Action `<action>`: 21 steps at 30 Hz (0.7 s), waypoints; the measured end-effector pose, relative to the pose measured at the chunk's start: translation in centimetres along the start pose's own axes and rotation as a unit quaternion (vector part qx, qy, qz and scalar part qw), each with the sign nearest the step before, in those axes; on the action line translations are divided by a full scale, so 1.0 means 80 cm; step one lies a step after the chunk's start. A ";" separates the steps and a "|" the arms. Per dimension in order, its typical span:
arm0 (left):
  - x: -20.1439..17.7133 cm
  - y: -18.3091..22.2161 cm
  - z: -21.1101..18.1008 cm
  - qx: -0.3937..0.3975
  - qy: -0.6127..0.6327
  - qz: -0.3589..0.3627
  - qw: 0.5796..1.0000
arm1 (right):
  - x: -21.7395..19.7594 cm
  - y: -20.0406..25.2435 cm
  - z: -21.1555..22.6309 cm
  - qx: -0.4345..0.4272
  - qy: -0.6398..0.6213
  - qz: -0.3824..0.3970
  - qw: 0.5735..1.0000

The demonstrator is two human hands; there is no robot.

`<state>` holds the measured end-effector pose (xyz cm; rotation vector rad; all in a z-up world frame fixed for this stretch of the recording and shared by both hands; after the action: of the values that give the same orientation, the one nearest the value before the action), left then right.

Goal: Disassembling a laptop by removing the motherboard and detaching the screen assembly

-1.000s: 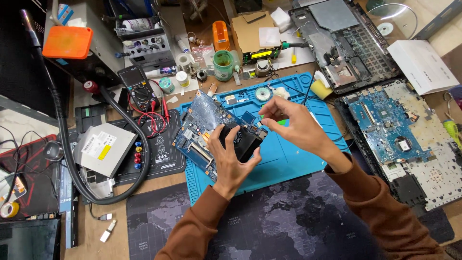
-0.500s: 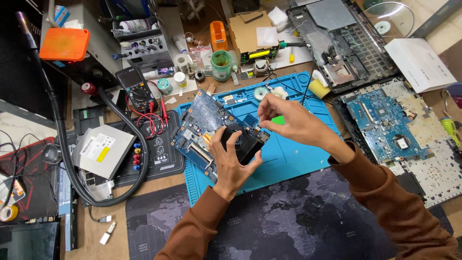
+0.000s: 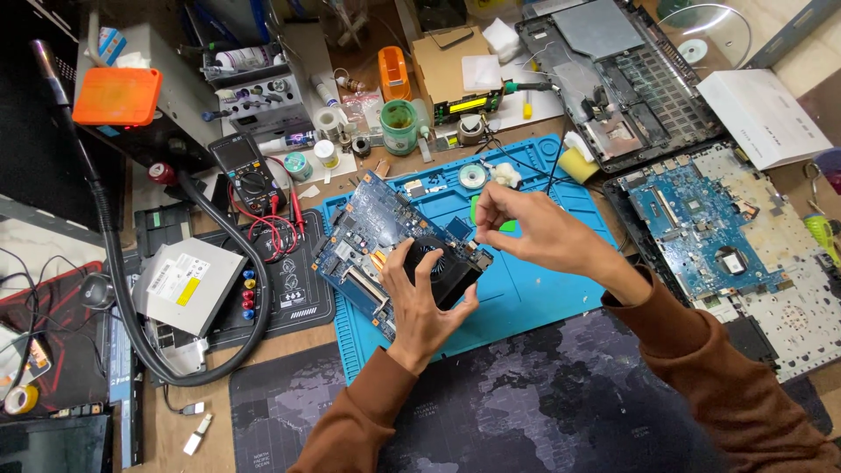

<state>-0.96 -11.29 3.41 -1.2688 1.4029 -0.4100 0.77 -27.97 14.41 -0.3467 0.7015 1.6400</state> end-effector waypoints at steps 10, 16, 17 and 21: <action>0.002 0.002 0.002 -0.007 -0.003 0.004 1.000 | 0.001 0.000 0.001 0.007 0.002 0.004 1.000; 0.001 0.002 0.000 -0.001 -0.006 -0.007 1.000 | 0.001 0.002 0.002 0.018 0.009 0.004 1.000; 0.001 0.002 0.000 0.000 -0.005 -0.005 1.000 | 0.000 0.002 0.002 0.023 0.009 0.004 1.000; -0.001 0.000 -0.001 0.002 -0.002 -0.002 1.000 | 0.004 0.008 0.010 0.020 0.037 -0.006 0.999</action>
<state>-1.05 -11.29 3.47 -1.2698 1.3957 -0.4127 0.22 -27.28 14.99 -0.3842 0.7859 1.6068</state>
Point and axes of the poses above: each hand's wrist, its own y-axis away from the middle knuckle, its own x-axis out of the palm, z = x × y, the point moved 7 cm from there along -y, towards the middle knuckle, and after that the axes turned 15 degrees about x, right-handed, at the moved point
